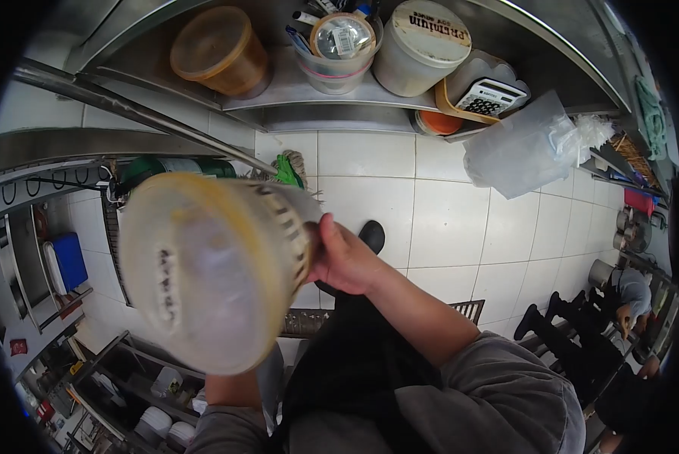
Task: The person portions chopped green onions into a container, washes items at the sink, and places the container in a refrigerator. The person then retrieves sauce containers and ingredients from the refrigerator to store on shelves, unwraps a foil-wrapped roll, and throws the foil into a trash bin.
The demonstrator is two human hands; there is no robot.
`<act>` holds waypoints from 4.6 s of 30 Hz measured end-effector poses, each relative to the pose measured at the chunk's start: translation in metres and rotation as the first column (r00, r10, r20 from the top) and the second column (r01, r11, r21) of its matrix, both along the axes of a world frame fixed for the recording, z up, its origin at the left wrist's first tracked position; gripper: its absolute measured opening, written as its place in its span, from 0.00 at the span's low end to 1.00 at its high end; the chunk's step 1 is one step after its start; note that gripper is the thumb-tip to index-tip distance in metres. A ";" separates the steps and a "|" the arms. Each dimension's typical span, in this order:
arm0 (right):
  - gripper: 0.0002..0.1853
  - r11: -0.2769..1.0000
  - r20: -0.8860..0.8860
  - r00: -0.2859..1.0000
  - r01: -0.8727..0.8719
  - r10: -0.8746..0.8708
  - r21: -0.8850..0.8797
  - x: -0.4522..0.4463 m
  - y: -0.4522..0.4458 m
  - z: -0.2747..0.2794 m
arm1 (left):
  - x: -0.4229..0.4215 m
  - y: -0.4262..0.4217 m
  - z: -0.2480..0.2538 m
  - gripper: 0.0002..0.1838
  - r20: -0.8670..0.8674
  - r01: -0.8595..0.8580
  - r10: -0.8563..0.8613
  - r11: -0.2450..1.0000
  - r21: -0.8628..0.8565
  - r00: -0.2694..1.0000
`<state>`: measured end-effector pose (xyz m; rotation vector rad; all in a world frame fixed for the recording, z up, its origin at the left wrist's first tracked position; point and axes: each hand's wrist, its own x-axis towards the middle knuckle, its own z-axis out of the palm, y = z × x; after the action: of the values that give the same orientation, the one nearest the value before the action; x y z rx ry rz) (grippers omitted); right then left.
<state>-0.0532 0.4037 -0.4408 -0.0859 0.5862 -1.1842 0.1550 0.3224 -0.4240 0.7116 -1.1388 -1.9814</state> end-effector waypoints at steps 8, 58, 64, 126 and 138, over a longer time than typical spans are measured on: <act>0.44 0.979 -0.106 0.985 0.149 -0.135 0.140 -0.042 0.002 -0.084 | -0.022 -0.024 0.014 0.73 0.023 0.132 -0.145 0.945 0.298 0.989; 0.19 0.717 -0.732 -0.351 -0.198 0.584 0.668 -0.032 0.284 -0.110 | 0.283 0.264 -0.089 0.06 0.959 -0.517 0.103 0.855 0.052 0.265; 0.13 0.844 -0.929 -0.292 -0.417 0.227 0.337 0.073 0.055 -0.022 | 0.408 0.161 0.063 0.06 0.787 -0.865 0.555 0.499 -0.056 0.269; 0.30 0.552 -0.377 0.651 0.079 -0.659 -0.830 1.154 -1.439 0.532 | 1.200 -1.373 0.540 0.49 -0.055 -0.285 0.333 0.696 -0.658 0.941; 0.29 0.394 -0.394 -0.008 -0.054 -0.919 -0.917 0.991 -1.663 0.539 | 1.016 -1.683 0.565 0.59 -0.098 -0.161 0.144 0.530 -0.832 0.985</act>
<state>0.9375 -1.2589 0.0986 -1.7180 1.2825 -2.1028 1.1715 -1.3603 0.1408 0.2391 -1.7419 -1.0381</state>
